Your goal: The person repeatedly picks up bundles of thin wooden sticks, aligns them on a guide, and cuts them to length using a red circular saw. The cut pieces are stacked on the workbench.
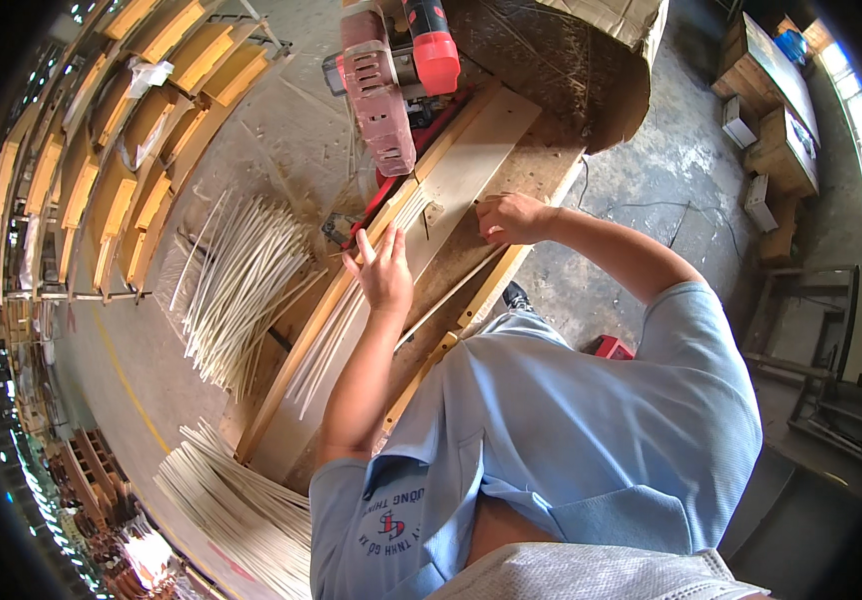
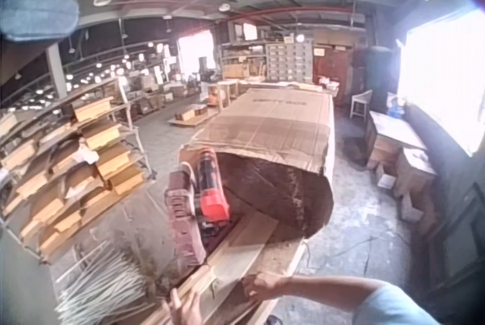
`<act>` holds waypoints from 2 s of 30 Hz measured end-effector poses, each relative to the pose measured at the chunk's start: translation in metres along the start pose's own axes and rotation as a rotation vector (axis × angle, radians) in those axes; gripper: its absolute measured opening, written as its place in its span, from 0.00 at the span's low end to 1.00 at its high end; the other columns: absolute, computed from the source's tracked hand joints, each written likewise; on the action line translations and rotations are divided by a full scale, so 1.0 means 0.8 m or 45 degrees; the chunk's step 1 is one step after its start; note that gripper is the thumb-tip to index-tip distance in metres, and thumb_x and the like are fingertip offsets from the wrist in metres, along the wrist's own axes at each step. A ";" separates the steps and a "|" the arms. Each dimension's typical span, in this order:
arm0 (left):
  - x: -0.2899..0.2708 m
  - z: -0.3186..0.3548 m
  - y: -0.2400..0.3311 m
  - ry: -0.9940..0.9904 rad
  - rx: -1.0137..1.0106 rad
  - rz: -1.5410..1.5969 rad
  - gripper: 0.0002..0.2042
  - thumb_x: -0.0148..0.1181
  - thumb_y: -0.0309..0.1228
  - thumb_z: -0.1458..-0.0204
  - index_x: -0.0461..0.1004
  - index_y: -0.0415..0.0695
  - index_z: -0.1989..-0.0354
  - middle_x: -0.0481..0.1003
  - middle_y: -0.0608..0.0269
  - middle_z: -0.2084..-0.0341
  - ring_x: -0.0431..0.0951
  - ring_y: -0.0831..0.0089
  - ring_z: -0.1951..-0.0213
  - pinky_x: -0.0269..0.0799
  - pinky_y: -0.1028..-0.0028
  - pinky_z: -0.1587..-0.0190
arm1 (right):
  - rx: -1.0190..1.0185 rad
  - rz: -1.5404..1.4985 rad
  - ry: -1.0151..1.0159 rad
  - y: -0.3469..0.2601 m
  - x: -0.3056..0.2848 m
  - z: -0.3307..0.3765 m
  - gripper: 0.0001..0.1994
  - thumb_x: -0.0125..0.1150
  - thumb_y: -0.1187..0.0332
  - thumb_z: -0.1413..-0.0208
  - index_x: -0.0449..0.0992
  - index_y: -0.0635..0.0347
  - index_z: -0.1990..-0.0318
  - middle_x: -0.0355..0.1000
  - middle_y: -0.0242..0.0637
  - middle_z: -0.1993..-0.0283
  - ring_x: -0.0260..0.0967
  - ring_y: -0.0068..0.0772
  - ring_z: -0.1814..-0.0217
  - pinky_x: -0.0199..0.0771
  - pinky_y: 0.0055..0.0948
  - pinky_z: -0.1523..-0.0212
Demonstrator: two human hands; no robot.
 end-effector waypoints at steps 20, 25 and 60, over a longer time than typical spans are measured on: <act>-0.014 -0.010 0.008 -0.340 -0.163 0.033 0.23 0.48 0.46 0.31 0.77 0.48 0.35 0.72 0.71 0.31 0.56 0.40 0.25 0.43 0.24 0.30 | -0.537 0.360 -0.020 -0.063 0.001 -0.031 0.05 0.68 0.68 0.53 0.80 0.56 0.69 0.74 0.34 0.57 0.73 0.41 0.46 0.76 0.41 0.45; -0.017 -0.013 0.010 -0.318 -0.134 -0.021 0.23 0.46 0.46 0.30 0.79 0.49 0.38 0.74 0.72 0.33 0.58 0.40 0.27 0.48 0.23 0.33 | -0.582 0.393 0.450 -0.083 -0.039 -0.089 0.06 0.69 0.68 0.53 0.78 0.58 0.71 0.72 0.35 0.59 0.72 0.41 0.49 0.76 0.41 0.47; 0.000 -0.006 0.004 -0.135 -0.095 -0.074 0.17 0.55 0.33 0.37 0.80 0.49 0.42 0.76 0.74 0.36 0.60 0.42 0.29 0.47 0.27 0.33 | -0.589 0.375 0.361 -0.025 -0.041 -0.123 0.07 0.56 0.66 0.39 0.80 0.47 0.58 0.72 0.35 0.46 0.79 0.44 0.54 0.83 0.45 0.60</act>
Point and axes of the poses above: each hand's wrist, its own z-axis away from the middle knuckle, its own x-axis out of the palm, y = z × x, the point moved 9 cm from there along -z, towards the middle knuckle
